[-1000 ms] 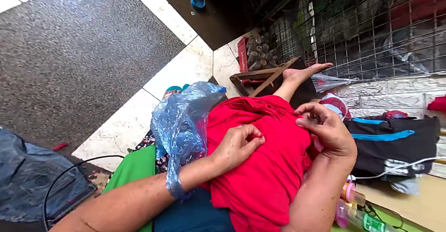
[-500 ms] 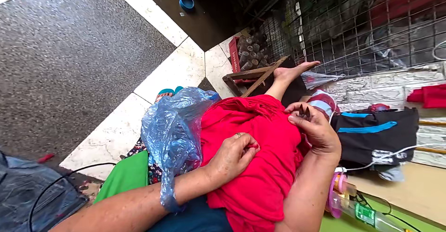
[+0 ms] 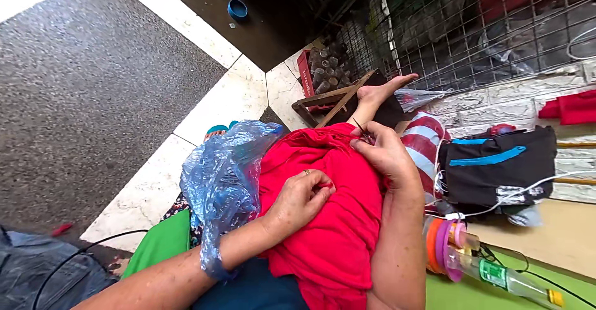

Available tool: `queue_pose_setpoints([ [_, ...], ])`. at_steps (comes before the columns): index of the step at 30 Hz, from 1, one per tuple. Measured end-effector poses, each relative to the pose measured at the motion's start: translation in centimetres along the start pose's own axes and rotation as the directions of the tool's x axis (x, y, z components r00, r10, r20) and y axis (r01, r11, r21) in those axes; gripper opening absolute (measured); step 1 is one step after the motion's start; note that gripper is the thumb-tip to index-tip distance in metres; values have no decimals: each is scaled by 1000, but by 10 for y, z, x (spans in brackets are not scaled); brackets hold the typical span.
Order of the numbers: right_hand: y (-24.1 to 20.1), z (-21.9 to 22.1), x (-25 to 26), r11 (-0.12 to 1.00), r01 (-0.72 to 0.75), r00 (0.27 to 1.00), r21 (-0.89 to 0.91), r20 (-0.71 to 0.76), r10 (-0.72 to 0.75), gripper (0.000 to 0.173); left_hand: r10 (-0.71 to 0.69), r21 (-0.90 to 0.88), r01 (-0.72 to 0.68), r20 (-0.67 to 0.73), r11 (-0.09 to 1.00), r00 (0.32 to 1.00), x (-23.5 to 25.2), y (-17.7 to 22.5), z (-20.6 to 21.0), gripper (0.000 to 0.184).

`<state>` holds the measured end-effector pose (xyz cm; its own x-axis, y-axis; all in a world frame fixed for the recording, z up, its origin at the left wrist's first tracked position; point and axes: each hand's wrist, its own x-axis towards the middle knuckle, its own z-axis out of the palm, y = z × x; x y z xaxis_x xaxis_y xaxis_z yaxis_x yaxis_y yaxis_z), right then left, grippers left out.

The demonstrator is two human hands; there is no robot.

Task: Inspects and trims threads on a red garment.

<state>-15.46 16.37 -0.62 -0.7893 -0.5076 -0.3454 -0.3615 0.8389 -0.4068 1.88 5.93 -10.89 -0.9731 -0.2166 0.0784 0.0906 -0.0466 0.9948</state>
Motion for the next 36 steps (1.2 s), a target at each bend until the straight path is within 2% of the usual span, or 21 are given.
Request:
queue_pose_setpoints([
  [2, 7, 0, -3, 991, -21, 999, 131, -46, 27, 15, -132, -55, 132, -6, 990, 991, 9, 6, -7, 22],
  [4, 11, 1, -5, 973, -19, 995, 232, -91, 42, 18, -197, -115, 189, -55, 975, 979, 25, 13, -14, 18],
  [8, 14, 4, -5, 947, 7, 991, 321, -129, 36, 19, -119, -157, 100, -120, 983, 986, 76, 23, -13, 16],
  [10, 13, 5, -5, 945, 10, 991, 326, -130, 35, 19, -170, -110, 164, -47, 980, 984, 101, 21, -8, 16],
  [12, 11, 5, -4, 944, -6, 991, 330, -121, 49, 20, -303, 21, 302, 39, 953, 952, 114, 21, -6, 19],
  [15, 12, 4, -4, 944, -12, 992, 329, -113, 52, 21, -389, 114, 383, 40, 917, 920, 106, 17, -7, 19],
  [17, 15, 5, -2, 948, -6, 992, 319, -114, 45, 21, -329, 69, 330, -22, 942, 944, 95, 8, -5, 15],
  [20, 17, 6, 0, 954, 5, 992, 300, -124, 34, 20, -171, 48, 175, -70, 983, 983, 89, -3, 1, 16],
  [23, 17, 5, 1, 954, 5, 992, 301, -119, 33, 20, 24, 194, -22, -7, 981, 1000, 96, -4, 2, 18],
  [26, 17, 6, 2, 955, -2, 994, 296, -102, 33, 18, 173, 344, -170, 24, 923, 985, 102, -6, 3, 13],
  [29, 18, 6, 3, 960, 34, 995, 279, -104, -5, 16, 144, 333, -106, -92, 937, 985, 97, -10, 8, 20],
  [32, 16, 8, 2, 964, 81, 990, 254, -132, -49, 18, 46, 155, -4, -269, 988, 962, 89, -17, 10, 23],
  [36, 8, 3, -6, 951, 184, 958, 248, -262, -118, 31, 21, -69, -56, -434, 996, 900, 85, -20, 8, 21],
])
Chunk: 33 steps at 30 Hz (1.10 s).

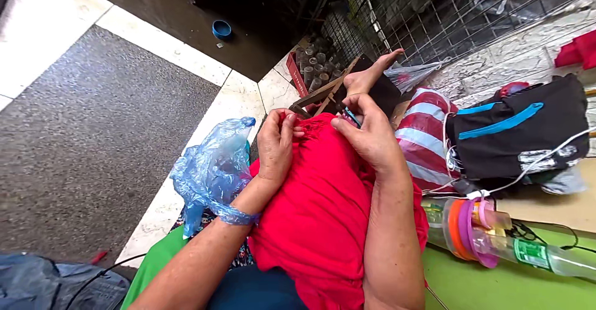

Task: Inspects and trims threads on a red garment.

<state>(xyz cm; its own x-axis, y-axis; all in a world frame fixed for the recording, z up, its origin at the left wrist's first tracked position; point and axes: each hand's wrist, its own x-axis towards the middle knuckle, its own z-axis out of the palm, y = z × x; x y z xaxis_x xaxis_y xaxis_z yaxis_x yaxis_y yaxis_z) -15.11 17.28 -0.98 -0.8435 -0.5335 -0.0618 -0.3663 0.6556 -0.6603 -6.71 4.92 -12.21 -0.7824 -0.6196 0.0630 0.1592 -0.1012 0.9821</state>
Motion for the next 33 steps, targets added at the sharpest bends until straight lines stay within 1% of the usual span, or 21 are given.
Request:
queue_pose_setpoints([
  [1, -2, -1, -2, 999, 23, 1000, 34, -10, -23, 31, -2, -47, 0, -30, 999, 1000, 1, -2, -1, 20],
  [3, -8, -2, -7, 991, 68, 997, 112, 20, -71, 32, -22, -145, 9, -84, 989, 996, 3, -6, -5, 16],
  [5, -14, -1, -13, 986, 75, 995, 146, 51, -83, 34, -96, -287, 67, -90, 955, 991, 7, -5, -12, 10],
  [6, -13, 0, -10, 987, 74, 996, 142, 28, -79, 34, -141, -359, 106, -71, 927, 988, 9, -2, -17, 6],
  [8, -4, -2, -1, 993, 36, 996, 114, -85, -27, 33, -190, -419, 167, -13, 893, 982, 12, 6, -27, 8],
  [10, 3, -8, 2, 994, -94, 985, 64, -137, 102, 35, -194, -389, 196, 45, 900, 980, 18, 9, -29, 9],
  [12, 7, -9, 2, 969, -246, 966, -2, -84, 245, 35, -179, -310, 211, 130, 927, 975, 28, 11, -24, 5],
  [13, 6, -7, -1, 953, -298, 954, -48, -33, 297, 31, -174, -249, 215, 177, 944, 969, 32, 13, -19, 3],
  [14, 4, -3, -7, 942, -320, 947, -97, 8, 322, 27, -164, -181, 205, 220, 962, 962, 36, 15, -14, 3],
  [15, 2, 1, -16, 941, -310, 948, -140, 26, 316, 26, -141, -107, 175, 270, 979, 952, 36, 17, -10, 5],
  [16, 1, 5, -28, 951, -262, 963, -165, 16, 268, 25, -99, -36, 118, 329, 992, 939, 34, 20, -6, 9],
  [17, 3, 8, -41, 972, -176, 984, -153, -12, 176, 22, -39, 19, 35, 387, 999, 921, 29, 22, -3, 12],
  [18, 7, 12, -53, 992, -74, 997, -101, -43, 70, 18, 30, 54, -61, 447, 997, 894, 22, 23, -2, 15],
  [20, 17, 19, -74, 993, 110, 989, 35, -100, -106, 13, 171, 89, -261, 551, 961, 817, 6, 23, -7, 16],
  [22, 23, 23, -89, 970, 198, 975, 139, -125, -181, 15, 271, 90, -405, 609, 910, 745, -6, 20, -18, 15],
  [23, 23, 25, -95, 961, 222, 971, 167, -125, -202, 15, 298, 78, -437, 625, 896, 721, -12, 19, -24, 15],
  [25, 24, 31, -101, 940, 284, 957, 189, -124, -264, 15, 314, 54, -445, 632, 894, 708, -21, 15, -34, 12],
  [27, 22, 35, -102, 926, 331, 941, 182, -132, -311, 13, 321, 21, -419, 609, 908, 726, -28, 11, -39, 12],
  [30, 22, 37, -103, 917, 361, 930, 170, -145, -339, 11, 323, 12, -399, 564, 917, 760, -36, 7, -43, 12],
  [33, 21, 40, -107, 906, 411, 902, 97, -187, -389, 11, 320, 5, -380, 528, 925, 787, -39, 3, -43, 9],
])
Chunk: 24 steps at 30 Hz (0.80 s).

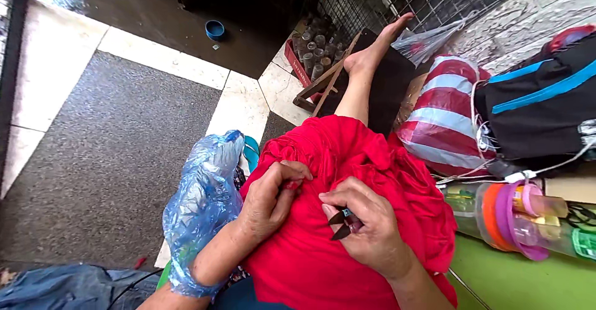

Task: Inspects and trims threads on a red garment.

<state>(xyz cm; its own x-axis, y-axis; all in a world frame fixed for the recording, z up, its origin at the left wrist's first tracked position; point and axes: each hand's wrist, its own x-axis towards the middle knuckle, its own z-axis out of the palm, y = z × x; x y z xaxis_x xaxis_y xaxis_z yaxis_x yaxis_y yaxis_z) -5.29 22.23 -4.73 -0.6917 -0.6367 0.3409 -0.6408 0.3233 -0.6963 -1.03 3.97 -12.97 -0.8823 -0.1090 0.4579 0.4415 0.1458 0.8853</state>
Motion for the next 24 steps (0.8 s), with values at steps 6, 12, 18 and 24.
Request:
queue_pose_setpoints([
  [6, -6, 9, -3, 973, 78, 995, -215, -47, -90, 13, -41, -61, 36, -82, 997, 996, -4, -5, 2, 4],
  [12, -2, -21, 52, 923, -322, 940, -210, 43, 337, 13, -4, -119, -11, -122, 993, 992, -5, -3, 9, 6],
  [18, 23, -12, 95, 780, -487, 744, -392, 282, 606, 34, 14, -80, -28, -163, 996, 987, -5, -8, 9, 6],
  [24, 30, -6, 85, 774, -483, 827, -410, 78, 557, 14, -7, -74, -3, -136, 997, 991, -10, -9, 6, 7],
])
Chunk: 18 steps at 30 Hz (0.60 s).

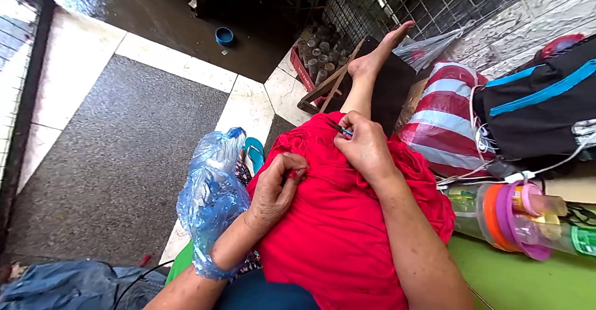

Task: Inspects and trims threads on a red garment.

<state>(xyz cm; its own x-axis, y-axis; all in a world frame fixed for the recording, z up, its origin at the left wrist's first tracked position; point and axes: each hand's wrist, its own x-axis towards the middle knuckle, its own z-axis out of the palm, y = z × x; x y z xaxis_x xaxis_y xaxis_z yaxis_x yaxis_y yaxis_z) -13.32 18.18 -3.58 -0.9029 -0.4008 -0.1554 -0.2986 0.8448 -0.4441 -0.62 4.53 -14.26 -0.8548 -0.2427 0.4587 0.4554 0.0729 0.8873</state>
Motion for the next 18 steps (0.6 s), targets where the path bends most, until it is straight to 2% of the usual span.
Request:
queue_pose_setpoints([
  [2, 12, 0, 1, 998, 28, 998, 62, -50, -25, 12, -3, 4, 3, 2, 1000, 1000, 1, 0, 2, 7],
  [8, 21, -8, -4, 956, 0, 998, 295, -63, 19, 5, -28, -7, 28, 0, 1000, 1000, 2, 1, 2, 7],
  [11, 34, -15, -5, 870, 49, 984, 490, -173, 42, 10, -57, 6, 57, -9, 998, 998, 0, 0, -1, 6],
  [14, 50, -28, -6, 775, 51, 941, 630, -289, 174, 9, -82, -10, 82, -13, 997, 997, 0, 0, -3, 5],
  [16, 60, -30, -9, 742, 7, 933, 670, -271, 236, 7, -88, -28, 87, -10, 996, 996, 0, 1, -3, 5],
  [18, 65, -28, -13, 757, -55, 947, 651, -206, 246, 6, -84, -30, 83, -10, 996, 996, 1, 1, -3, 5],
])
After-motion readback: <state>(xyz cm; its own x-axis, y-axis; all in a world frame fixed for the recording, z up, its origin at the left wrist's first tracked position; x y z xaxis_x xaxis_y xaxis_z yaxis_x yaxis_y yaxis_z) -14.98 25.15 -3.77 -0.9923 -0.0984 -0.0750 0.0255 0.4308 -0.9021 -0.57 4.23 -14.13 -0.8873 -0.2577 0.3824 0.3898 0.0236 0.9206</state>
